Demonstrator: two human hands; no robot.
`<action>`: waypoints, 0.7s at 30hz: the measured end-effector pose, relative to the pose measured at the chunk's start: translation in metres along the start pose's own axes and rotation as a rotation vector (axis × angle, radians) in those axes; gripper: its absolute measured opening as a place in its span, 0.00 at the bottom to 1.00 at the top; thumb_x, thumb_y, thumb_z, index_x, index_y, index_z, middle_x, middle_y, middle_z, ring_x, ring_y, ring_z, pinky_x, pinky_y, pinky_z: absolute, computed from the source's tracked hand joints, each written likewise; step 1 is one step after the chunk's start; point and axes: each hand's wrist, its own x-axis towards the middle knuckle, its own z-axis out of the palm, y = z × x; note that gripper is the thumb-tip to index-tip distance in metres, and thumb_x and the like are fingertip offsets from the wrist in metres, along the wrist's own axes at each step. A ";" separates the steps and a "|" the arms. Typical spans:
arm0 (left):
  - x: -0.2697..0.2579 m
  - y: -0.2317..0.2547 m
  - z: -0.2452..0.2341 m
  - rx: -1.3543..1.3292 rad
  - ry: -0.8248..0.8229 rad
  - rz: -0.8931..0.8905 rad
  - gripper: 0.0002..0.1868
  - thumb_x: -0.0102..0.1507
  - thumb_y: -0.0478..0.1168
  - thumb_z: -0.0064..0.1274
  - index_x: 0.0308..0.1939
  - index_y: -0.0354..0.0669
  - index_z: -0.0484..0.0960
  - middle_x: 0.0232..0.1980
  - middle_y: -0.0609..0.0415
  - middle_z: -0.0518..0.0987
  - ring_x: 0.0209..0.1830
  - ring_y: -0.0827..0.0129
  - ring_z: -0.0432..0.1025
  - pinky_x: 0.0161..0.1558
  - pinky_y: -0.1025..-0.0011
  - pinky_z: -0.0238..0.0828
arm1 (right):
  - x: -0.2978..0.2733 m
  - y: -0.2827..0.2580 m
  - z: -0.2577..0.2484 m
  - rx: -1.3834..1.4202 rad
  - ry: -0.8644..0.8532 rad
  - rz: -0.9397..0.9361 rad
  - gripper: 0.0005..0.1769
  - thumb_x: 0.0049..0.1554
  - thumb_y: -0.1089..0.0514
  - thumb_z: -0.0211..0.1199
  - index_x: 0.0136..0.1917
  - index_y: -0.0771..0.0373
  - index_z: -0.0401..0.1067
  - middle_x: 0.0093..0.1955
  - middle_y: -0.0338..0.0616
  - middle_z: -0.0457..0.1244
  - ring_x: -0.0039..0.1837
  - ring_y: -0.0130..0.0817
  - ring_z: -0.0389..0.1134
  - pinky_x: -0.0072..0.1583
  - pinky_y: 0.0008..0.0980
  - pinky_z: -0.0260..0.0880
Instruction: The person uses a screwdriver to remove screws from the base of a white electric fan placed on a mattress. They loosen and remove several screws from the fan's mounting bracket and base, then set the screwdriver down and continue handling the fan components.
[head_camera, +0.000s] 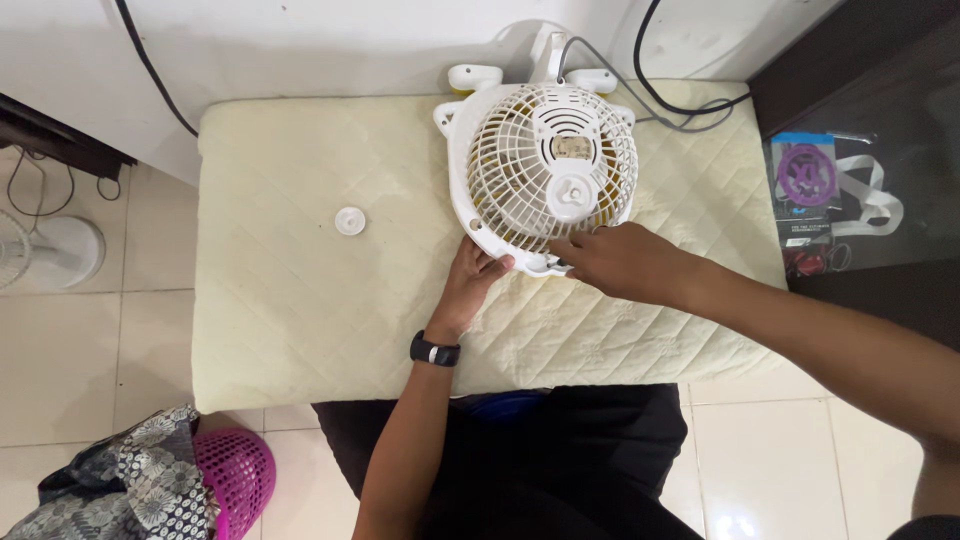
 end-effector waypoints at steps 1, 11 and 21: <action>0.000 -0.001 -0.001 0.006 -0.001 0.003 0.39 0.63 0.28 0.58 0.75 0.38 0.57 0.72 0.49 0.69 0.71 0.63 0.66 0.70 0.63 0.66 | -0.001 -0.001 0.001 -0.017 0.030 -0.049 0.22 0.55 0.57 0.61 0.61 0.65 0.65 0.41 0.52 0.67 0.39 0.50 0.71 0.37 0.46 0.71; 0.003 -0.009 -0.006 0.010 0.009 0.006 0.39 0.62 0.27 0.58 0.75 0.38 0.58 0.71 0.49 0.70 0.71 0.62 0.66 0.70 0.63 0.66 | 0.007 0.008 0.007 0.041 -0.162 0.089 0.19 0.60 0.61 0.58 0.63 0.66 0.64 0.32 0.51 0.65 0.37 0.50 0.71 0.40 0.47 0.70; -0.003 0.002 0.002 0.043 -0.005 0.029 0.38 0.64 0.30 0.58 0.76 0.38 0.58 0.72 0.49 0.69 0.72 0.63 0.65 0.70 0.64 0.64 | -0.025 0.010 0.000 0.151 0.147 0.051 0.17 0.61 0.49 0.58 0.58 0.63 0.66 0.42 0.51 0.69 0.42 0.49 0.72 0.40 0.46 0.70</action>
